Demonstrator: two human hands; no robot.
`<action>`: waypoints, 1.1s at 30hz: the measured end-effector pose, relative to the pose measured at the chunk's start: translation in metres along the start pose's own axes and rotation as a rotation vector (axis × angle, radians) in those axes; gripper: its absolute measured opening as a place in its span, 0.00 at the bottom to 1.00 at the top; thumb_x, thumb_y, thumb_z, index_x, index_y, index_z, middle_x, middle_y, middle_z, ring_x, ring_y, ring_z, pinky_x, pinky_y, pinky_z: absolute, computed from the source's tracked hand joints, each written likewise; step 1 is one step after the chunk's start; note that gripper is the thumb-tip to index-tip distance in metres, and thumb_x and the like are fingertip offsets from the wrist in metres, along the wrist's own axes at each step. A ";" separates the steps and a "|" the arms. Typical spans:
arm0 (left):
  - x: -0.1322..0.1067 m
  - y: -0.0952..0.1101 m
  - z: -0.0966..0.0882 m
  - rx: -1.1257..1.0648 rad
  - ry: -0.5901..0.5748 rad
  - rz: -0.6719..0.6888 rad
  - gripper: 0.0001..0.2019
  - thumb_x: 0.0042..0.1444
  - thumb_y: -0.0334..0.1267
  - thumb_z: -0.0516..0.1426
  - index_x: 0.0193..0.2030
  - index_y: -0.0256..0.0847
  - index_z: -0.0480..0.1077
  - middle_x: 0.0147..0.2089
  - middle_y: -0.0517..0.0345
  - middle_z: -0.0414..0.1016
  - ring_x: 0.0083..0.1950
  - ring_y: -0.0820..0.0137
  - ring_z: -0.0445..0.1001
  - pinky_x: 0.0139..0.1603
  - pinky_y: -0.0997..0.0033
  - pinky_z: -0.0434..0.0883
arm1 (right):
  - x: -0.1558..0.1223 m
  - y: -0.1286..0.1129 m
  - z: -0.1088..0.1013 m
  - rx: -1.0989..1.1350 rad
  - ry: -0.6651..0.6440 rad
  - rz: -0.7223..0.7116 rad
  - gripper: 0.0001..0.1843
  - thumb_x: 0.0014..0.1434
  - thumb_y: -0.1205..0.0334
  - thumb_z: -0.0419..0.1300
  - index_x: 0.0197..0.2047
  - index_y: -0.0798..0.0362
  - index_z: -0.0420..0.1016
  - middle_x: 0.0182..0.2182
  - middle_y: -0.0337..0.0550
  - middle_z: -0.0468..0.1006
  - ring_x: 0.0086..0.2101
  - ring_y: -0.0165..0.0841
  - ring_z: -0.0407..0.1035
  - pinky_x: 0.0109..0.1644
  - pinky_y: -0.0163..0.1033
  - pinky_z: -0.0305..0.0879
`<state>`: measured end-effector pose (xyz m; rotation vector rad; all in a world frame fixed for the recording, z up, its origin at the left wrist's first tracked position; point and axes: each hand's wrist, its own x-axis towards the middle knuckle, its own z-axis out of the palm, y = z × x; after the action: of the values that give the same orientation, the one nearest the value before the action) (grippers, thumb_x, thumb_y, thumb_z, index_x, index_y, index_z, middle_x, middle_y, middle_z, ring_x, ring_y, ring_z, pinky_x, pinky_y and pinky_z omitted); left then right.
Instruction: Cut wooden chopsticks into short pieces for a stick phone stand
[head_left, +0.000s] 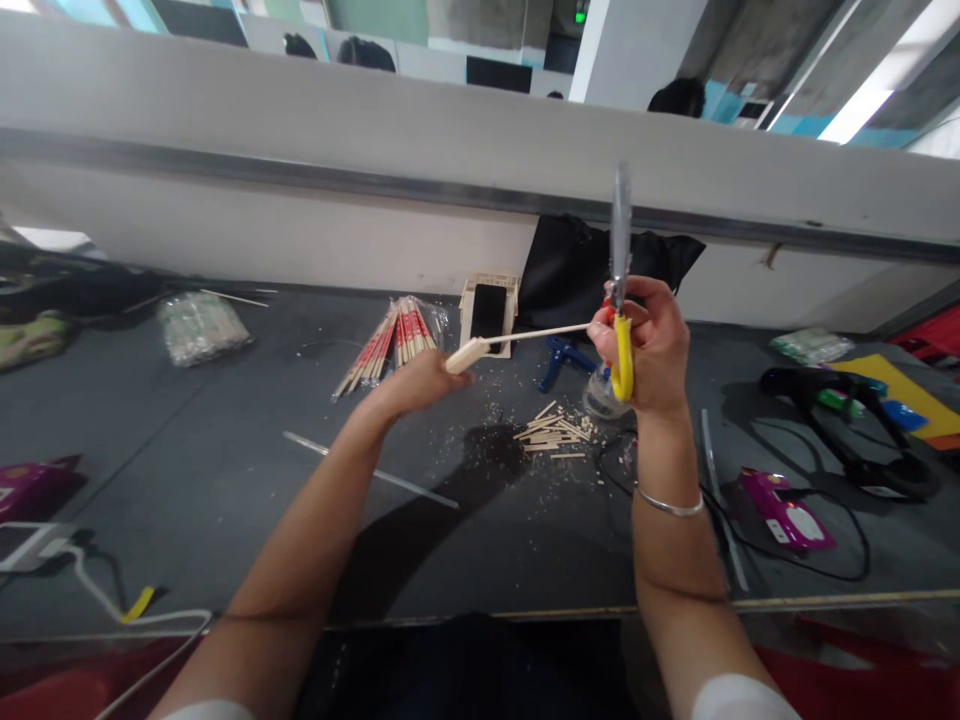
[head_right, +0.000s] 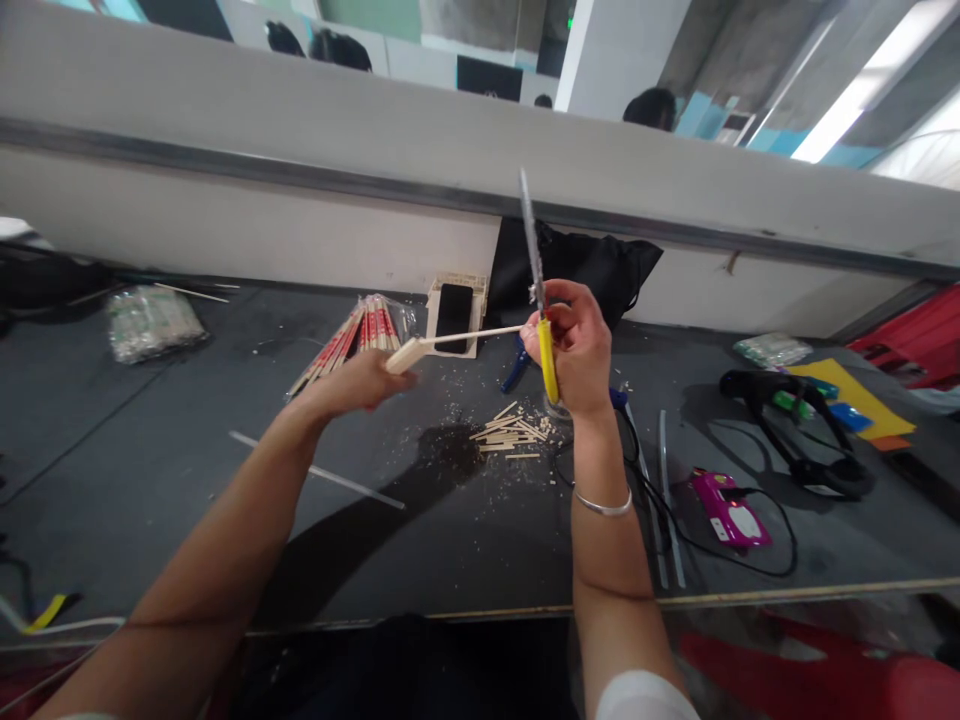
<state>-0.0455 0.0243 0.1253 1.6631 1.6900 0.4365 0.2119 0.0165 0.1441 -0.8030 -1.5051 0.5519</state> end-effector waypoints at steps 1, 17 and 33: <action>0.002 -0.003 -0.005 -0.017 0.098 -0.022 0.14 0.51 0.46 0.62 0.24 0.42 0.64 0.17 0.61 0.60 0.21 0.72 0.60 0.23 0.68 0.56 | 0.001 0.002 -0.002 0.021 0.026 0.008 0.20 0.53 0.61 0.69 0.46 0.42 0.68 0.31 0.31 0.71 0.28 0.27 0.68 0.32 0.35 0.69; -0.032 0.007 0.036 0.051 0.702 0.896 0.19 0.57 0.27 0.56 0.52 0.42 0.80 0.46 0.54 0.84 0.42 0.70 0.81 0.36 0.74 0.74 | -0.027 -0.003 0.065 0.196 -0.069 0.180 0.21 0.54 0.56 0.67 0.49 0.43 0.64 0.28 0.30 0.66 0.26 0.27 0.65 0.31 0.36 0.67; -0.032 0.003 0.019 -0.080 1.032 0.944 0.17 0.57 0.24 0.58 0.50 0.43 0.80 0.40 0.60 0.83 0.39 0.74 0.81 0.37 0.77 0.76 | -0.026 0.001 0.055 -0.196 -0.338 -0.113 0.25 0.58 0.44 0.67 0.52 0.47 0.65 0.33 0.34 0.69 0.31 0.28 0.66 0.35 0.35 0.66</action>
<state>-0.0332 -0.0103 0.1224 2.2755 1.2795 2.0458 0.1568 0.0043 0.1205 -0.7957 -1.9264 0.4771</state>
